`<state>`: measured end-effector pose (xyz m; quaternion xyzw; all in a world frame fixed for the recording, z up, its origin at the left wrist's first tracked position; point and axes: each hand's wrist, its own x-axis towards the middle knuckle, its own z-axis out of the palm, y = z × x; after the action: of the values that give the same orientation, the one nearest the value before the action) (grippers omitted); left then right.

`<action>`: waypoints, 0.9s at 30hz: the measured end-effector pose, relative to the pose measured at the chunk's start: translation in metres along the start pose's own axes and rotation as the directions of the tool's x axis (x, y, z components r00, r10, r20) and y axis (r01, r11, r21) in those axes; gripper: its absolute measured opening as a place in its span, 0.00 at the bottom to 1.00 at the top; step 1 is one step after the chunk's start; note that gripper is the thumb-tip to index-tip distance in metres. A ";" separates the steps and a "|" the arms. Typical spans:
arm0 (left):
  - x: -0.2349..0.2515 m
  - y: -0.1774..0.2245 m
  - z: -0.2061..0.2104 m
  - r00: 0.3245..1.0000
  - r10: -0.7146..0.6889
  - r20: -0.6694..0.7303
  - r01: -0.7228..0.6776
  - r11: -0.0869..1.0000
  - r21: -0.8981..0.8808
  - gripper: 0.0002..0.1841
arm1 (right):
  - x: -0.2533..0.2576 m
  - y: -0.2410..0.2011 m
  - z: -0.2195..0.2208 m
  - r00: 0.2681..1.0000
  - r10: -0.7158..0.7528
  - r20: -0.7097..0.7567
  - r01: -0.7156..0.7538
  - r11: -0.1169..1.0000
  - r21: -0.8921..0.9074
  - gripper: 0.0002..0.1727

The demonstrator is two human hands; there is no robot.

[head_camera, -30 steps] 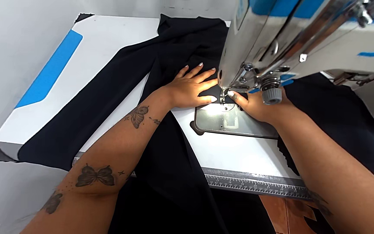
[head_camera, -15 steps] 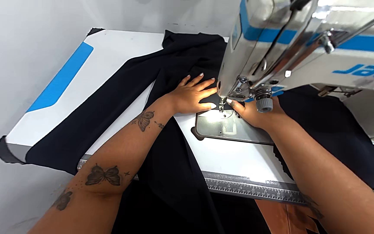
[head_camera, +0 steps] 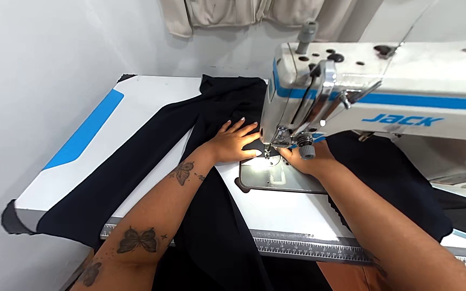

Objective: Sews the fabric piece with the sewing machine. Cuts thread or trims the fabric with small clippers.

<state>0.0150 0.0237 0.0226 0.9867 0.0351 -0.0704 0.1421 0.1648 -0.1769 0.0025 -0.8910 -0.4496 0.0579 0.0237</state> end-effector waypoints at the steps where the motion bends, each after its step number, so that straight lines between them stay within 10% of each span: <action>1: 0.000 0.000 -0.001 1.000 -0.001 -0.001 0.001 1.000 -0.004 0.34 | 0.000 -0.001 -0.001 1.000 0.004 0.004 -0.004 1.000 0.004 0.35; 11: -0.022 -0.044 0.000 0.973 -0.173 -0.149 0.176 0.984 0.002 0.33 | -0.063 -0.002 -0.018 0.965 -0.115 -0.234 0.140 0.985 0.097 0.28; 19: -0.076 -0.034 0.018 0.962 -0.216 -0.169 0.233 0.969 0.084 0.34 | -0.149 0.084 -0.009 0.737 0.483 -0.473 -0.426 0.875 0.230 0.28; 27: -0.089 -0.020 0.027 0.948 -0.254 -0.193 0.276 0.956 0.100 0.35 | -0.159 0.081 -0.012 0.641 0.650 -0.408 -0.583 0.758 0.291 0.35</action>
<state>-0.0777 0.0305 0.0050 0.9823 0.1755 -0.0024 0.0650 0.1369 -0.3528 0.0198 -0.9714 -0.0922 -0.1333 0.1737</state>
